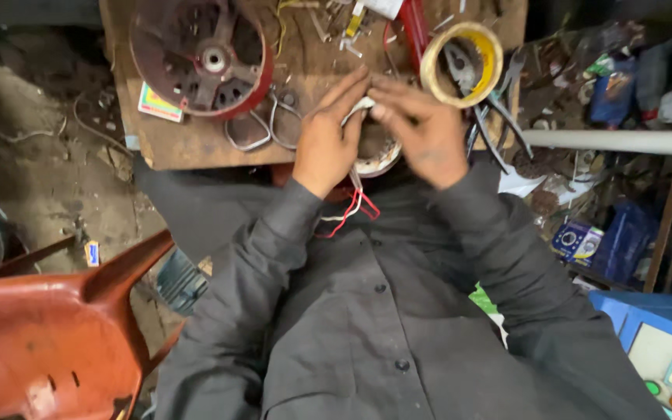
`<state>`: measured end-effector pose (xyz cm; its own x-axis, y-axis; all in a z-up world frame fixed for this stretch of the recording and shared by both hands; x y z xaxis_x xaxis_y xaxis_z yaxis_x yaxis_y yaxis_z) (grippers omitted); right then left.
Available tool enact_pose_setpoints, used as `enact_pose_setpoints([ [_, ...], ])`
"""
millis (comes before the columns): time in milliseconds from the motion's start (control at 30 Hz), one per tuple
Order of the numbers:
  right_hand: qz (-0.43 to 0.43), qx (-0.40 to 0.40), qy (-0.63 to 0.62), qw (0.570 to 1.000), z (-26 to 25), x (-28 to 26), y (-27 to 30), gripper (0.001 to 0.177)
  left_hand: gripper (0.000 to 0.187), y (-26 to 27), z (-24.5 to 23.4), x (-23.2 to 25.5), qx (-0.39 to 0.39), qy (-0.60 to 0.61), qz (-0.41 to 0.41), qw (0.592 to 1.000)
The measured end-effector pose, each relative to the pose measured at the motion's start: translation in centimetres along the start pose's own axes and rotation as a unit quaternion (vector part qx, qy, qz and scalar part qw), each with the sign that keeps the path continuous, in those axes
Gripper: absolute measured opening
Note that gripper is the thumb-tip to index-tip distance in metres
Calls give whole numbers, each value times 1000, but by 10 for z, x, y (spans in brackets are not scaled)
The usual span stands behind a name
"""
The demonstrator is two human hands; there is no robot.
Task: The person uses pliers and a screwdriver to manipulate a red circular motor component, then separates it from a cylindrical stator. They proceed to wrap the stator's wires and body with white tape.
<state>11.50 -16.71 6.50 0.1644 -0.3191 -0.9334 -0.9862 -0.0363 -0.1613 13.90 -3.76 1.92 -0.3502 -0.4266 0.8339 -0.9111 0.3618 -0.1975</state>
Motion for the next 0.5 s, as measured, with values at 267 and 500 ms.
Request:
enact_pose_setpoints([
  [267,-19,67,-11,997,-1,18,12,18,42,7,4,-3,4,0,-19,1000],
  [500,32,112,25,993,-15,-1,23,26,40,4,5,-3,-1,-2,-6,1000],
])
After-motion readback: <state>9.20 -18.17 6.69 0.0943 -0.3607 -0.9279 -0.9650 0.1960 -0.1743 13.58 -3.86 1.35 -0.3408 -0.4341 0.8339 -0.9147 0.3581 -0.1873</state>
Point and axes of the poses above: each hand's wrist, its own y-axis away from the middle knuckle, its own z-axis out of the palm, x = y × z, the point moved 10 cm from there along -y, towards the middle knuckle, and after that the axes turned 12 degrees about -y, right-handed, at the moved point
